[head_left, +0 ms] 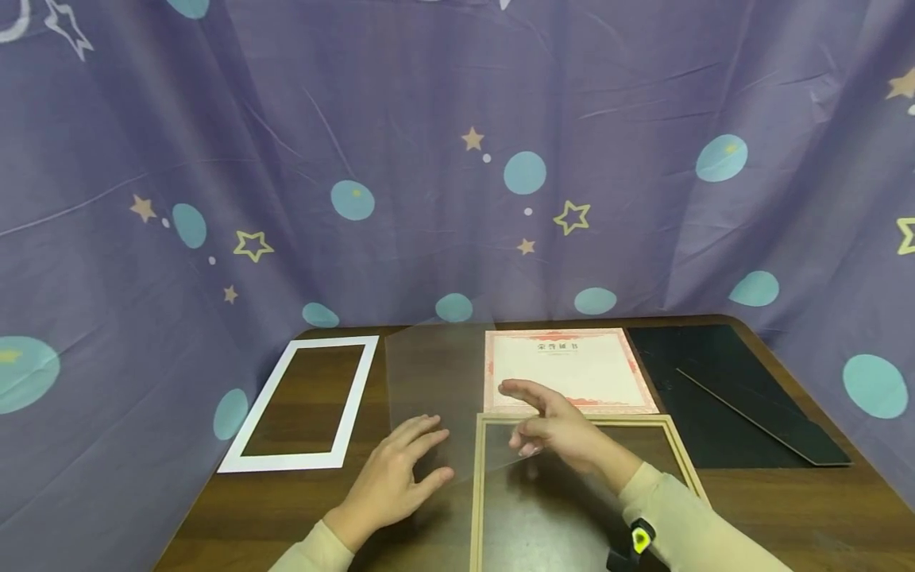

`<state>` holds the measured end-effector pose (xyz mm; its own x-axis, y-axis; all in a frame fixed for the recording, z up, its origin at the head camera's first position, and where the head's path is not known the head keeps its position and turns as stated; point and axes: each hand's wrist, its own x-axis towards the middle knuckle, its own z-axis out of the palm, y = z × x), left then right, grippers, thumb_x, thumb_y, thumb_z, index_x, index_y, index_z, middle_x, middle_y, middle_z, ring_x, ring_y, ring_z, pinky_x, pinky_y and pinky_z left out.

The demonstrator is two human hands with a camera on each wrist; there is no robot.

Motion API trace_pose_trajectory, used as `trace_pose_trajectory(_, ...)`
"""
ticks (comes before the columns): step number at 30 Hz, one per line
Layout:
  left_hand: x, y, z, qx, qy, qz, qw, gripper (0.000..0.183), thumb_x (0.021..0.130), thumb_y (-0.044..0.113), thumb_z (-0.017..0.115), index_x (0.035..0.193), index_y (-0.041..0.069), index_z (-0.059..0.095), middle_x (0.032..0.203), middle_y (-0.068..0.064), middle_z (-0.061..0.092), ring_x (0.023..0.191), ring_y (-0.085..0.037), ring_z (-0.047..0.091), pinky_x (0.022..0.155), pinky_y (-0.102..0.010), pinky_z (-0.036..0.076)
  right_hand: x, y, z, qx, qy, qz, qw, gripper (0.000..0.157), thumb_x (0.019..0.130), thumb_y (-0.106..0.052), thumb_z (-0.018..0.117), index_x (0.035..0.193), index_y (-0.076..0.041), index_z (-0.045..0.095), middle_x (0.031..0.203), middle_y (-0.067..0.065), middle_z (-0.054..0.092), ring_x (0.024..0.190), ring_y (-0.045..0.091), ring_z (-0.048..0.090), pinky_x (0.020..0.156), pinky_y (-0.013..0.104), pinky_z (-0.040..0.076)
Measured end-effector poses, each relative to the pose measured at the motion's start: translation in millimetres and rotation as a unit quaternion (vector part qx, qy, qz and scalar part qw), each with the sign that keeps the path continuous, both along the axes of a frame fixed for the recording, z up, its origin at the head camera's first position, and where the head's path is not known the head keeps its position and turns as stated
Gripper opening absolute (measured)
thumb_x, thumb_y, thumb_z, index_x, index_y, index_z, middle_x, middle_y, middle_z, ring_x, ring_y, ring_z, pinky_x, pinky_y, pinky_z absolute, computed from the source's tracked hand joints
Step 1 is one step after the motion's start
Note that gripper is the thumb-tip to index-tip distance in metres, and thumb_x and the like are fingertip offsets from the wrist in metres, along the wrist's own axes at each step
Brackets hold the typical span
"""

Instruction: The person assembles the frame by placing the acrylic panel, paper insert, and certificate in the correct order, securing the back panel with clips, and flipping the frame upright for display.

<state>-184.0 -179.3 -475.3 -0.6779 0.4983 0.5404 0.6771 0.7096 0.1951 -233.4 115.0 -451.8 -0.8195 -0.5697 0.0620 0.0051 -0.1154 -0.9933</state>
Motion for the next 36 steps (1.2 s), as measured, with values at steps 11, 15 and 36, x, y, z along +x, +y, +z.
trace_pose_trajectory(11, -7.3, 27, 3.6, 0.059, -0.027, 0.016, 0.9978, 0.066, 0.087, 0.031, 0.07, 0.141, 0.003, 0.044, 0.145, -0.012, 0.043, 0.132, -0.028, 0.042, 0.101, -0.047, 0.042, -2.4, 120, 15.3, -0.052, 0.039, 0.002, 0.998, 0.071, 0.094, 0.012, 0.042, 0.154, -0.016, 0.015, 0.154, 0.01, 0.029, 0.072, 0.012, 0.061, 0.052, 0.019, 0.05)
trace_pose_trajectory(15, -12.2, 37, -0.4, 0.033, -0.091, 0.011, 0.9953, 0.064, 0.09, 0.032, 0.068, 0.142, 0.005, 0.043, 0.145, -0.01, 0.045, 0.133, -0.026, 0.042, 0.105, -0.044, 0.039, -1.5, 151, 13.1, -0.075, 0.053, -0.004, 0.996, 0.067, 0.096, 0.013, 0.038, 0.153, -0.01, 0.011, 0.153, 0.004, 0.031, 0.077, 0.014, 0.062, 0.054, 0.021, 0.053)
trace_pose_trajectory(36, -18.0, 31, -16.9, -0.058, -0.236, -0.002, 0.97, 0.066, 0.082, 0.052, 0.071, 0.134, 0.015, 0.057, 0.151, -0.014, 0.036, 0.136, -0.041, 0.033, 0.103, -0.062, 0.032, 5.0, 178, 5.0, -0.083, 0.095, -0.07, 0.99, 0.053, 0.101, 0.006, 0.035, 0.151, 0.0, 0.017, 0.145, 0.001, 0.044, 0.074, 0.009, 0.058, 0.056, 0.019, 0.053)
